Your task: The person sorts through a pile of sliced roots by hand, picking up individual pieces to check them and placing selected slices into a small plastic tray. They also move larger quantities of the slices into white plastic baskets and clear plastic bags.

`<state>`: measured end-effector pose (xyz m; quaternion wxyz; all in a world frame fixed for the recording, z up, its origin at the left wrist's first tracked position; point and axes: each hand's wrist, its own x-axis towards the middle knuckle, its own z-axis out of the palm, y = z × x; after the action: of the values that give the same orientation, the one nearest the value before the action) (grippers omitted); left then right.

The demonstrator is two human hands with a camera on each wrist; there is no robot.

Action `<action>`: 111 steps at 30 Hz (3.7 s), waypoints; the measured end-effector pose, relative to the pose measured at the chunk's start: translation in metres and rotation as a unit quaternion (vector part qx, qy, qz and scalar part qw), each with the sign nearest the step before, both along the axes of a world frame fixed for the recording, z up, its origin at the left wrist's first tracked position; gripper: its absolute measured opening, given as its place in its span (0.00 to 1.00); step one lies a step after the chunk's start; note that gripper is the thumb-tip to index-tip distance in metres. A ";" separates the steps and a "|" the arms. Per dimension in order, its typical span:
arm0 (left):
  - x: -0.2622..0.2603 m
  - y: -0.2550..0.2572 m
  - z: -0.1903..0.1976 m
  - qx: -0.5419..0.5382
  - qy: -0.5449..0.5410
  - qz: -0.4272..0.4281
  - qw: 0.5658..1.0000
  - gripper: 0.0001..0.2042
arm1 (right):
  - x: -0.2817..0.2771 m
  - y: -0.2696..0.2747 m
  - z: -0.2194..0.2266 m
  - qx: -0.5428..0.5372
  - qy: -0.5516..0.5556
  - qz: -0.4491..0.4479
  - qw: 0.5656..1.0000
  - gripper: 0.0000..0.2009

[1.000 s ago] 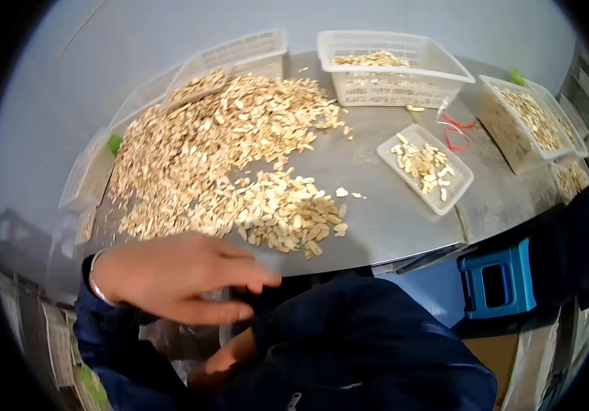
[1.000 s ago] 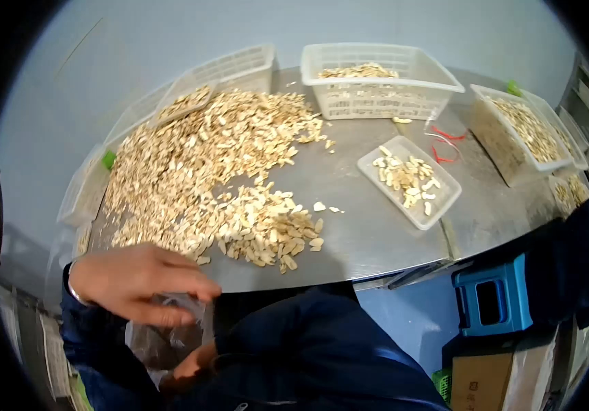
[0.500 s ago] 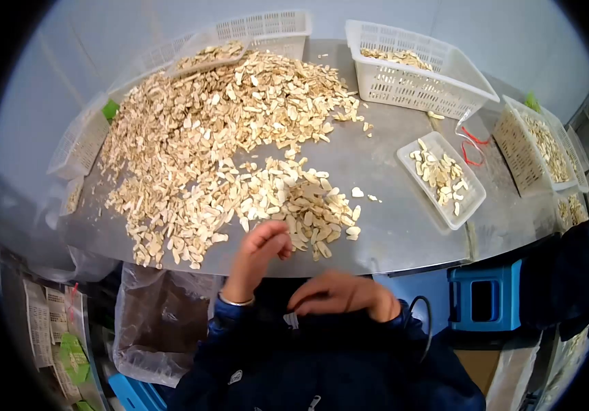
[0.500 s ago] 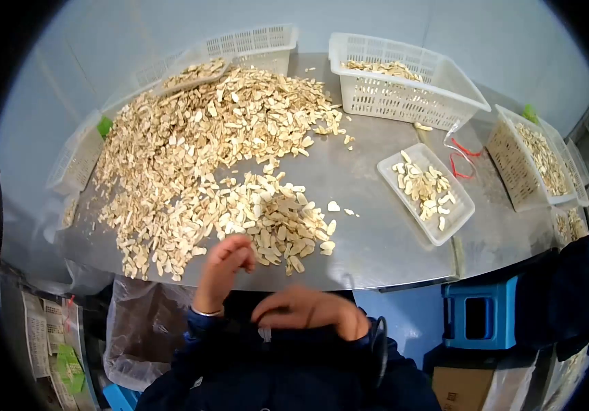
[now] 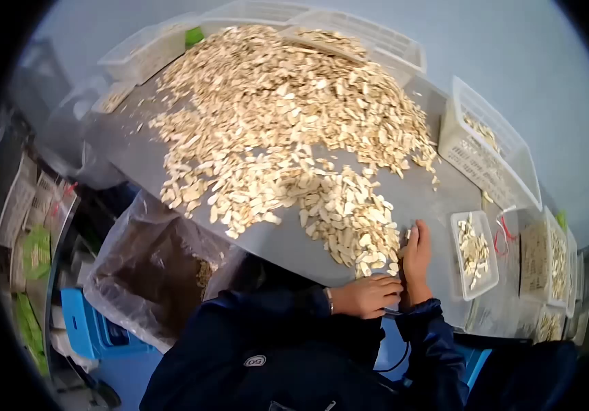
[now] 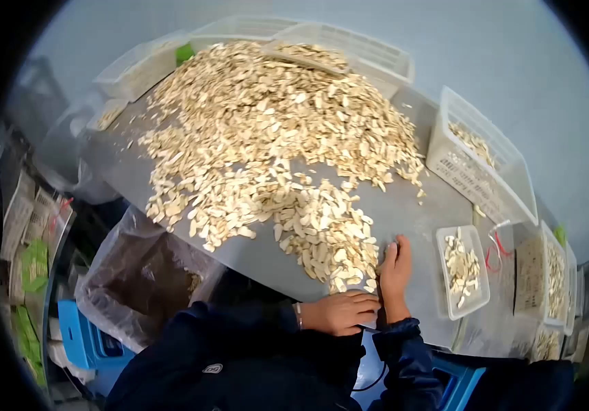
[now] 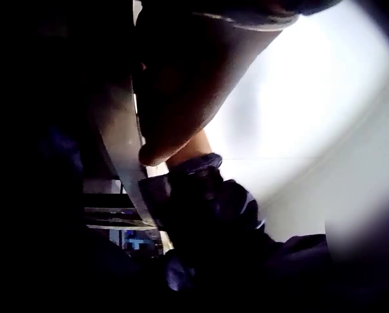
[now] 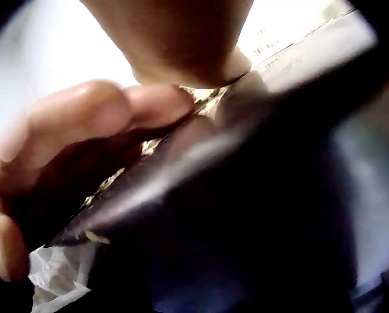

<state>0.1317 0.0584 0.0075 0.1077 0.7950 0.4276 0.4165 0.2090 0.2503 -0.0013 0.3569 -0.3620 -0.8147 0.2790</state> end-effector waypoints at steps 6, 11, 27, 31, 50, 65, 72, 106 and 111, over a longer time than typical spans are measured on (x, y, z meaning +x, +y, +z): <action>-0.060 -0.003 -0.006 -0.022 0.028 0.098 0.995 0.19 | -0.085 -0.008 0.004 0.018 -0.036 0.137 0.990 0.18; -0.130 -0.041 -0.005 -0.035 0.052 0.211 0.975 0.18 | -0.158 -0.033 0.008 0.036 -0.027 0.223 0.974 0.17; -0.234 -0.213 0.011 -0.036 0.081 0.342 0.935 0.15 | -0.286 -0.208 0.011 0.094 0.023 0.374 0.922 0.15; -0.249 -0.251 0.006 -0.028 0.070 0.374 0.924 0.13 | -0.292 -0.252 0.016 0.079 0.042 0.377 0.922 0.14; -0.504 -0.339 -0.025 -0.026 -0.121 0.642 0.756 0.24 | -0.339 -0.346 0.008 0.060 0.014 0.279 0.958 0.23; -0.429 -0.378 0.026 -0.226 -0.270 0.553 0.755 0.24 | -0.326 -0.398 0.021 -0.023 0.076 0.518 0.852 0.18; -0.448 -0.324 0.018 -0.162 -0.074 0.572 0.800 0.19 | -0.312 -0.324 0.035 -0.004 0.059 0.409 0.911 0.20; -0.388 -0.365 0.065 -0.347 -0.184 0.483 0.783 0.16 | -0.310 -0.377 0.031 -0.198 -0.006 0.572 0.796 0.24; -0.396 -0.309 0.060 -0.258 -0.240 0.435 0.828 0.11 | -0.308 -0.269 0.039 -0.031 0.075 0.512 0.855 0.24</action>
<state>-0.2639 -0.2501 0.0676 0.2159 0.3445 0.7821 0.4722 -0.0993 -0.0189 0.0377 0.2124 0.1178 -0.8466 0.4735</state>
